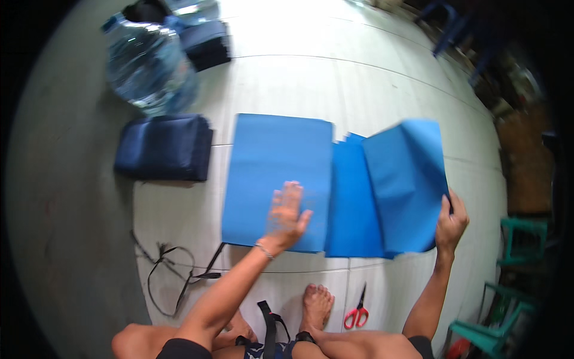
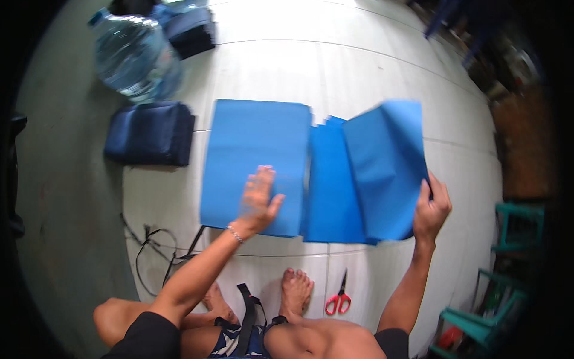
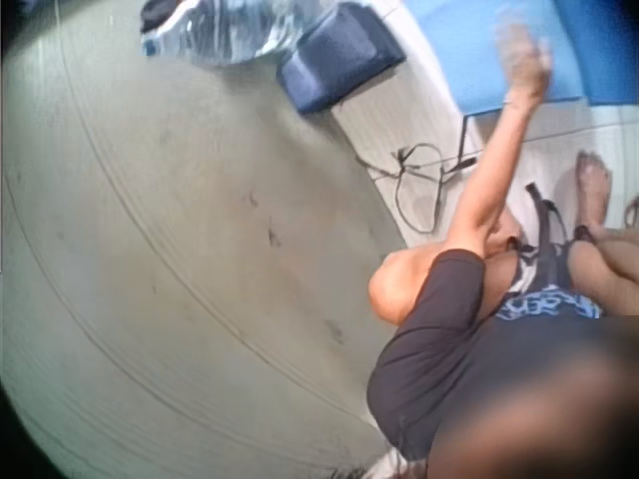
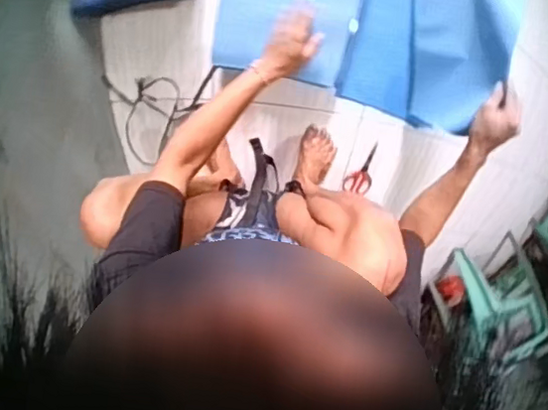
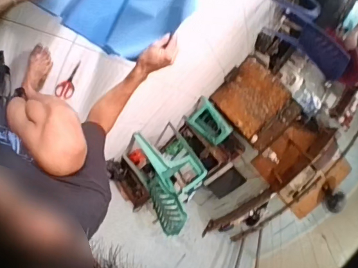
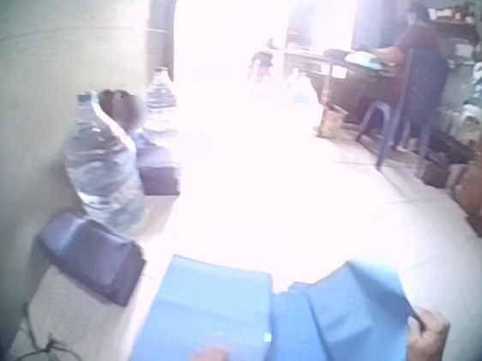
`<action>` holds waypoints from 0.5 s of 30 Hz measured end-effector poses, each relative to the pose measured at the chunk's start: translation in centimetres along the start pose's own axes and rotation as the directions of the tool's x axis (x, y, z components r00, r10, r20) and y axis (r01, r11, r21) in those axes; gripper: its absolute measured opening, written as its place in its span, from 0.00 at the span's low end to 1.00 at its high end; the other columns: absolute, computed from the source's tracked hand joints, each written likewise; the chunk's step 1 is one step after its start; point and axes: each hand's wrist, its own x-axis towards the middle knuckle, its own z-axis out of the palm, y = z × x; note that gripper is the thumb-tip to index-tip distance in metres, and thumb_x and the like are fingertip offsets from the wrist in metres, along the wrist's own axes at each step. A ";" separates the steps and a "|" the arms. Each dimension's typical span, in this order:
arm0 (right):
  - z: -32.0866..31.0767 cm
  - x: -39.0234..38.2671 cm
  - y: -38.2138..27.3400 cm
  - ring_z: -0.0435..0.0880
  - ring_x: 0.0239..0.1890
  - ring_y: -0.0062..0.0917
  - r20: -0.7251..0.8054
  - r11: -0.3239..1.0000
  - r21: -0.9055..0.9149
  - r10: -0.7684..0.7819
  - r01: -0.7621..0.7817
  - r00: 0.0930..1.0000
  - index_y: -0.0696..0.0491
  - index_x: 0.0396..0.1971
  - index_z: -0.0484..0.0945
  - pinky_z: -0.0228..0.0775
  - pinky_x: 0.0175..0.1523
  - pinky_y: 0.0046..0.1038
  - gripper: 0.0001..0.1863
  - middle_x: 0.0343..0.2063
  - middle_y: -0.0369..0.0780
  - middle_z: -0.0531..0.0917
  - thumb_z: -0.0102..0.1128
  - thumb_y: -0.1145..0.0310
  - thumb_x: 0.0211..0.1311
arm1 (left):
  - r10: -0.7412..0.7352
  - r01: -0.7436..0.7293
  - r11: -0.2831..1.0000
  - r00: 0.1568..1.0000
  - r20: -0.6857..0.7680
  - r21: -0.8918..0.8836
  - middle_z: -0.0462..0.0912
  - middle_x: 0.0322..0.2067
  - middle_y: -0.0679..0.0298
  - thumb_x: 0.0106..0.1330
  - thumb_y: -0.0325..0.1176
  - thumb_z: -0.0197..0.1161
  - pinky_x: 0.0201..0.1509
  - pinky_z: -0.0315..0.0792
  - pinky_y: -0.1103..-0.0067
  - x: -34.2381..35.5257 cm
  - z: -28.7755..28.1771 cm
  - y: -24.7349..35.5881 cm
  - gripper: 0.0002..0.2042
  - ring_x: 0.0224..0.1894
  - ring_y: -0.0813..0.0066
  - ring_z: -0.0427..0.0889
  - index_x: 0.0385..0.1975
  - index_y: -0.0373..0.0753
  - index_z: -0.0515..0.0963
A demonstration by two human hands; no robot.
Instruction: The person cuts the binding on a stack of blue fabric using scissors, then separates and aligns the sheets on the floor. The person folds the fabric sheets and arranges them into neat stacks.
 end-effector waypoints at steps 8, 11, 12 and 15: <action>9.5 -5.7 -7.0 0.85 0.24 0.43 0.526 0.951 -0.263 0.003 0.159 0.850 0.49 0.53 0.78 0.79 0.26 0.44 0.16 0.34 0.45 0.77 0.54 0.63 0.67 | 0.026 -0.032 0.994 0.998 0.060 0.101 0.56 0.72 0.48 0.68 0.38 0.60 0.78 0.47 0.62 -0.4 -0.4 -1.4 0.32 0.76 0.52 0.51 0.68 0.29 0.59; 13.0 -11.3 -8.0 0.84 0.39 0.44 0.752 0.981 -0.124 -0.004 0.147 0.659 0.55 0.60 0.71 0.79 0.42 0.45 0.30 0.41 0.49 0.78 0.61 0.51 0.64 | 0.043 -0.049 0.995 0.997 0.062 0.090 0.56 0.72 0.48 0.68 0.37 0.60 0.78 0.47 0.62 -0.4 -0.6 -1.7 0.32 0.76 0.52 0.51 0.68 0.29 0.59; 13.4 -12.4 -7.3 0.83 0.40 0.44 0.707 0.988 -0.069 -0.049 0.138 0.705 0.55 0.60 0.71 0.78 0.44 0.44 0.31 0.42 0.49 0.78 0.61 0.50 0.64 | 0.044 -0.051 0.994 0.996 0.076 0.095 0.57 0.71 0.48 0.68 0.37 0.60 0.78 0.47 0.62 -0.3 -0.7 -1.8 0.32 0.76 0.52 0.52 0.68 0.29 0.59; 12.7 -14.0 -3.6 0.77 0.51 0.47 0.593 0.998 0.057 -0.042 0.010 0.804 0.55 0.62 0.70 0.69 0.57 0.45 0.33 0.53 0.52 0.76 0.61 0.49 0.64 | 0.079 -0.084 0.993 0.995 0.056 0.081 0.58 0.71 0.48 0.68 0.37 0.61 0.78 0.48 0.61 -0.5 -0.8 -2.0 0.32 0.75 0.51 0.52 0.68 0.29 0.60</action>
